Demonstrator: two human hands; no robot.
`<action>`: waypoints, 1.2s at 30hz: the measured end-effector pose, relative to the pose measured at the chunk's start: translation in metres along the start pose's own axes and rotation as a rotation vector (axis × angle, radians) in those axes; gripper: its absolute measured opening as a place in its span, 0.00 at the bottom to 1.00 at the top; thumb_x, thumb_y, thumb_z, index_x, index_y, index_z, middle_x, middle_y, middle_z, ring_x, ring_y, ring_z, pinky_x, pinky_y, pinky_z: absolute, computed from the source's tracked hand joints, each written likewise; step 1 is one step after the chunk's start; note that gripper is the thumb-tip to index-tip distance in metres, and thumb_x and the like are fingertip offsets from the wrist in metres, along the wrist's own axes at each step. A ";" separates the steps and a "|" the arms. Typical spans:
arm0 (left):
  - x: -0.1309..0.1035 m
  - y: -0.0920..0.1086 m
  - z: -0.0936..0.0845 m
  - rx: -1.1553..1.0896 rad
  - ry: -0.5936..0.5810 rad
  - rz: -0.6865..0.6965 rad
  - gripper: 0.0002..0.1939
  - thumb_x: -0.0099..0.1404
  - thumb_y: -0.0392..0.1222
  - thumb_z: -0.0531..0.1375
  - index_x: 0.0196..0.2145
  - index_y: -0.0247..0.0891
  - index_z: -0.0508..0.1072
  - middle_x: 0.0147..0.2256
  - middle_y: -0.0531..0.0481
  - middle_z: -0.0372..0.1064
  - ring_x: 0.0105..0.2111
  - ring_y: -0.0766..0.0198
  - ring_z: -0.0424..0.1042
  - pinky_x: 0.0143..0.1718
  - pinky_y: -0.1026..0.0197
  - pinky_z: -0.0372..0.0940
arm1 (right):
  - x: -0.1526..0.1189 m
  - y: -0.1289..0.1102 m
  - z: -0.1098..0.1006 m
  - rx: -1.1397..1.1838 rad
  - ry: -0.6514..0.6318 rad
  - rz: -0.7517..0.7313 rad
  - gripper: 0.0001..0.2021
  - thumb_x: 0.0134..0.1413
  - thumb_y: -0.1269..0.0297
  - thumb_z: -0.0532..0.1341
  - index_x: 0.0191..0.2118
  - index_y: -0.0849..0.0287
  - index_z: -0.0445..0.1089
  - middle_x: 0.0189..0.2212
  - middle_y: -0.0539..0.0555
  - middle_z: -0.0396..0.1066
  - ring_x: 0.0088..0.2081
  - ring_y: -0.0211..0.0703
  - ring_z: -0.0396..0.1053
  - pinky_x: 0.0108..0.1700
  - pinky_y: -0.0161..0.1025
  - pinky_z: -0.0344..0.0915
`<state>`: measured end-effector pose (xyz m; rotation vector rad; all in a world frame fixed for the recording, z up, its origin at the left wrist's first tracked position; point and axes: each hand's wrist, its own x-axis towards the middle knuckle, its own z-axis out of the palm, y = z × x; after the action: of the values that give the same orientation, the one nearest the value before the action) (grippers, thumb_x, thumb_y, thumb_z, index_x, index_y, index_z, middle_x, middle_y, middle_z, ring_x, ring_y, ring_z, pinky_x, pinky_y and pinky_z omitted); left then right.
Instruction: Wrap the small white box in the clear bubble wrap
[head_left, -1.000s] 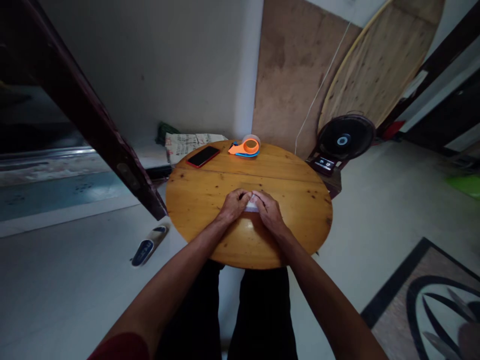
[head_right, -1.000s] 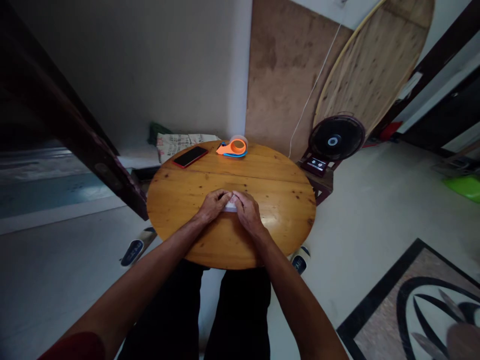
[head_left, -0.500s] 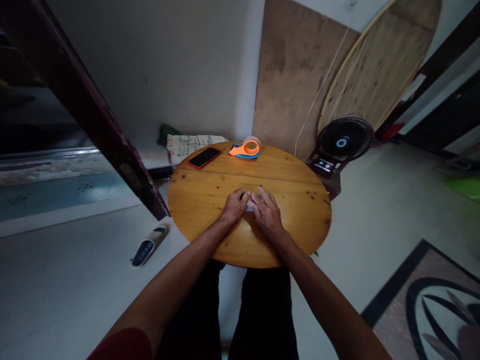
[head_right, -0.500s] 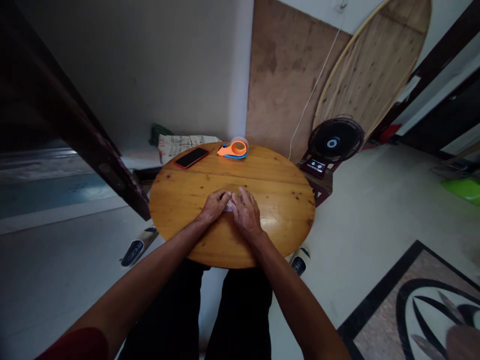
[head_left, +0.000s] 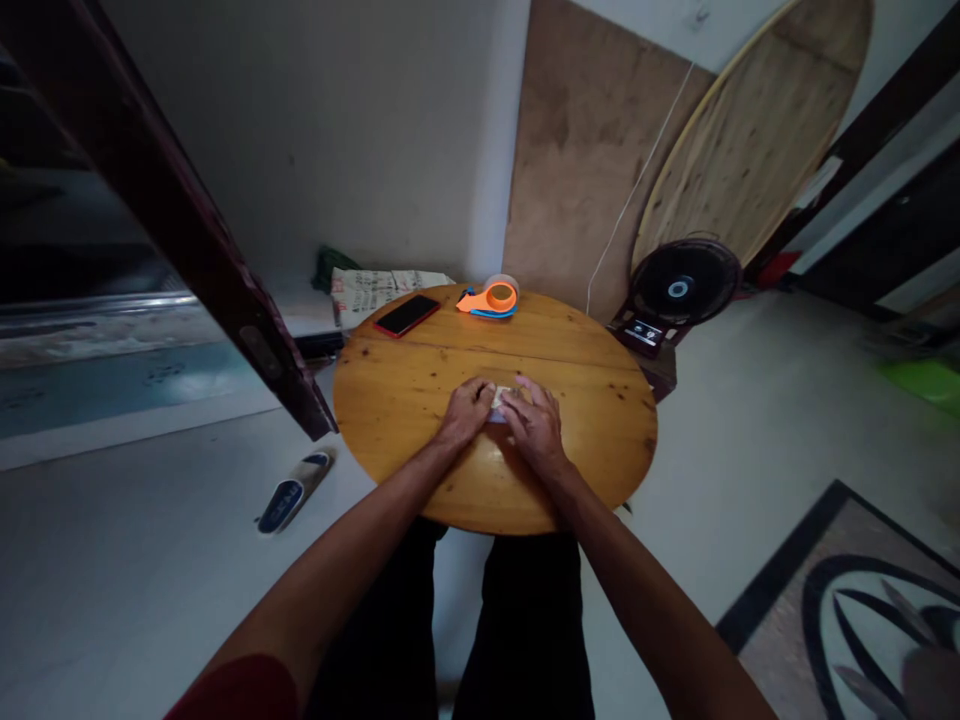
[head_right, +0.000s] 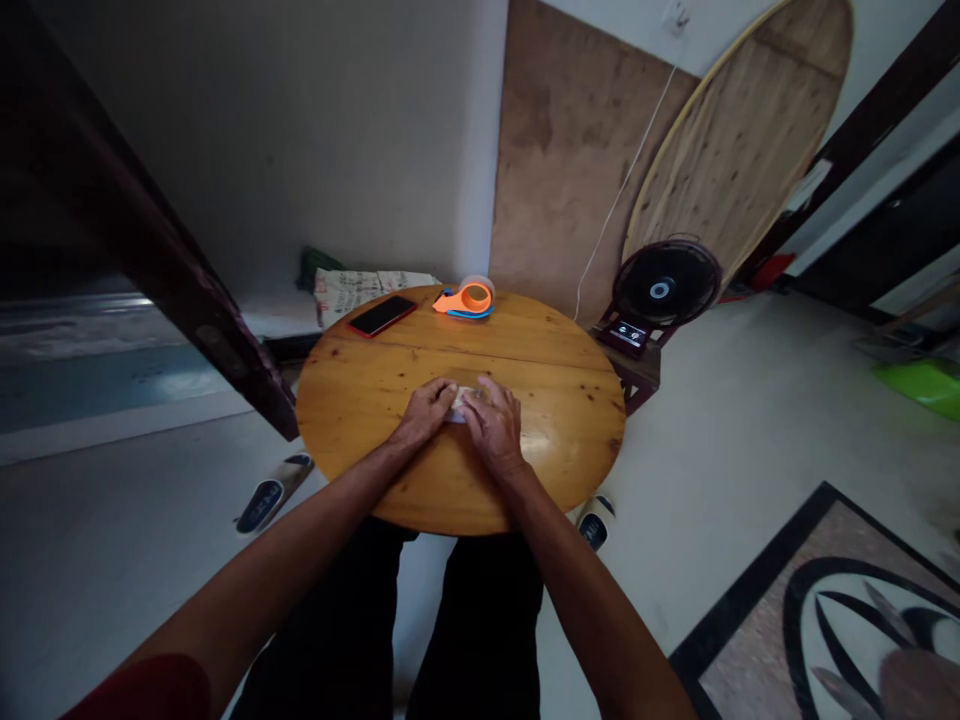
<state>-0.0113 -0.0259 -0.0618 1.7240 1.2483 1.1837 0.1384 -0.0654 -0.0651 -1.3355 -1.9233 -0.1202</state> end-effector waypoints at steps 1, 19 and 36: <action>-0.001 0.000 0.000 -0.032 -0.007 -0.001 0.11 0.65 0.42 0.53 0.32 0.35 0.73 0.30 0.50 0.71 0.32 0.65 0.67 0.35 0.65 0.63 | 0.000 0.001 0.001 0.025 0.007 0.013 0.13 0.61 0.58 0.58 0.45 0.54 0.76 0.55 0.59 0.67 0.53 0.52 0.66 0.55 0.51 0.61; 0.000 -0.004 0.002 -0.070 0.003 0.043 0.09 0.62 0.41 0.54 0.35 0.36 0.73 0.33 0.49 0.72 0.34 0.63 0.69 0.38 0.63 0.66 | 0.003 0.009 0.003 0.177 0.011 0.142 0.17 0.57 0.54 0.60 0.47 0.55 0.74 0.56 0.61 0.65 0.57 0.54 0.63 0.59 0.54 0.59; -0.002 -0.019 -0.001 -0.238 0.135 -0.080 0.15 0.62 0.43 0.55 0.46 0.37 0.71 0.41 0.46 0.72 0.39 0.60 0.72 0.43 0.58 0.68 | 0.005 0.008 0.006 0.219 0.062 0.206 0.27 0.52 0.53 0.62 0.55 0.60 0.64 0.53 0.64 0.67 0.55 0.55 0.64 0.57 0.54 0.60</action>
<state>-0.0187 -0.0219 -0.0792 1.4285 1.1899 1.3600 0.1415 -0.0552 -0.0688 -1.3547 -1.6824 0.1455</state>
